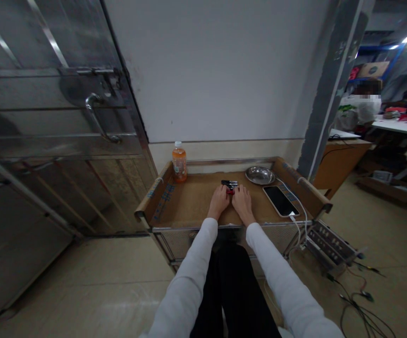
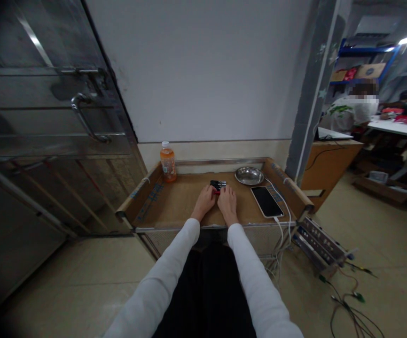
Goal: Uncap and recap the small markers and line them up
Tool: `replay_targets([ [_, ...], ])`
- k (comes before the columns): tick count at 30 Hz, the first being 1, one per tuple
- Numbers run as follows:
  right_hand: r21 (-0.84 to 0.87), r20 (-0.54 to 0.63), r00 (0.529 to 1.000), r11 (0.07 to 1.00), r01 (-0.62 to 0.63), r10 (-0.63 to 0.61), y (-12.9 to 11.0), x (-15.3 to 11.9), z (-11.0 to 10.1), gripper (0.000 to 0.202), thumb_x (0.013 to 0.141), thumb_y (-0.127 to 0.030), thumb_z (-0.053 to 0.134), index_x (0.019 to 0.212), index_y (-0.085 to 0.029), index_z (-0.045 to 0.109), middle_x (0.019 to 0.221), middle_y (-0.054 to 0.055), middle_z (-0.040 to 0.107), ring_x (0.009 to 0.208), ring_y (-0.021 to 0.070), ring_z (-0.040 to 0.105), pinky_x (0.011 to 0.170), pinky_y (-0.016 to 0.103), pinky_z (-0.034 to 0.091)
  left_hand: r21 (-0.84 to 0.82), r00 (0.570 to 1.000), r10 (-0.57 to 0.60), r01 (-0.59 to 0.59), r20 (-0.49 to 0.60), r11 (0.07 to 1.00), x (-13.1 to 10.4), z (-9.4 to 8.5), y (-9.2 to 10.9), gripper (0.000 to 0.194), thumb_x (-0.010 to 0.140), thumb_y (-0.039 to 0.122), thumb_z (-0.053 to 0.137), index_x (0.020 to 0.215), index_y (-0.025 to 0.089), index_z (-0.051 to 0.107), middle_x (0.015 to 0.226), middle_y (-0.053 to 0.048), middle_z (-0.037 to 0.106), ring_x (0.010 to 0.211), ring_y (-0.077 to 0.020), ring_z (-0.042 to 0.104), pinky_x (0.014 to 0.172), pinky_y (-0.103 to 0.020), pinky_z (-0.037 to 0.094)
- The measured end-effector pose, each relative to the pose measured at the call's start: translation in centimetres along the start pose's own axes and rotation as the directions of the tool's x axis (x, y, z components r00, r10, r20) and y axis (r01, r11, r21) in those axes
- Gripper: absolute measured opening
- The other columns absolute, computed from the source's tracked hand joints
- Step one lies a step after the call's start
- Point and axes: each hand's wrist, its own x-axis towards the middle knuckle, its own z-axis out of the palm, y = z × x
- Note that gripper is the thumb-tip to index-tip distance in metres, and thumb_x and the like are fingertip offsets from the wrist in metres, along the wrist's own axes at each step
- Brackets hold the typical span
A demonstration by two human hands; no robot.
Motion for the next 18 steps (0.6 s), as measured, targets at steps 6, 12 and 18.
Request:
replay_targets([
  [6,0.055,0.054,0.999,0.998,0.001,-0.004,0.2,0.0,0.9,0.022,0.085,-0.014,0.043,0.103,-0.013,0.056,0.106,0.013,0.057,0.098,0.0227,0.049,0.084,0.032,0.036,-0.064,0.996,0.017,-0.011,0.093,0.998,0.1,1.0,-0.9,0.014,0.081,0.010,0.048,0.089,0.017,0.058,0.100,-0.010,0.057,0.096,-0.0216,0.054,0.089,-0.038,0.044],
  [12,0.031,0.026,0.999,0.998,-0.049,0.048,0.3,0.0,0.7,0.020,0.082,-0.014,0.046,0.100,-0.011,0.055,0.102,0.014,0.058,0.097,0.0239,0.049,0.085,0.034,0.034,-0.077,0.999,0.007,-0.003,0.053,0.997,0.2,1.1,-1.2,0.013,0.082,0.012,0.049,0.091,0.017,0.058,0.099,-0.008,0.058,0.097,-0.0212,0.054,0.089,-0.037,0.043],
  [18,-0.027,-0.008,0.996,0.996,-0.086,0.086,0.1,-0.2,0.3,0.022,0.083,-0.013,0.044,0.102,-0.010,0.055,0.104,0.015,0.057,0.097,0.0248,0.048,0.083,0.035,0.032,-0.112,0.997,0.030,-0.022,0.071,0.993,0.2,1.1,-1.2,0.014,0.083,0.008,0.047,0.084,0.017,0.058,0.098,-0.008,0.058,0.094,-0.0201,0.054,0.089,-0.037,0.044],
])
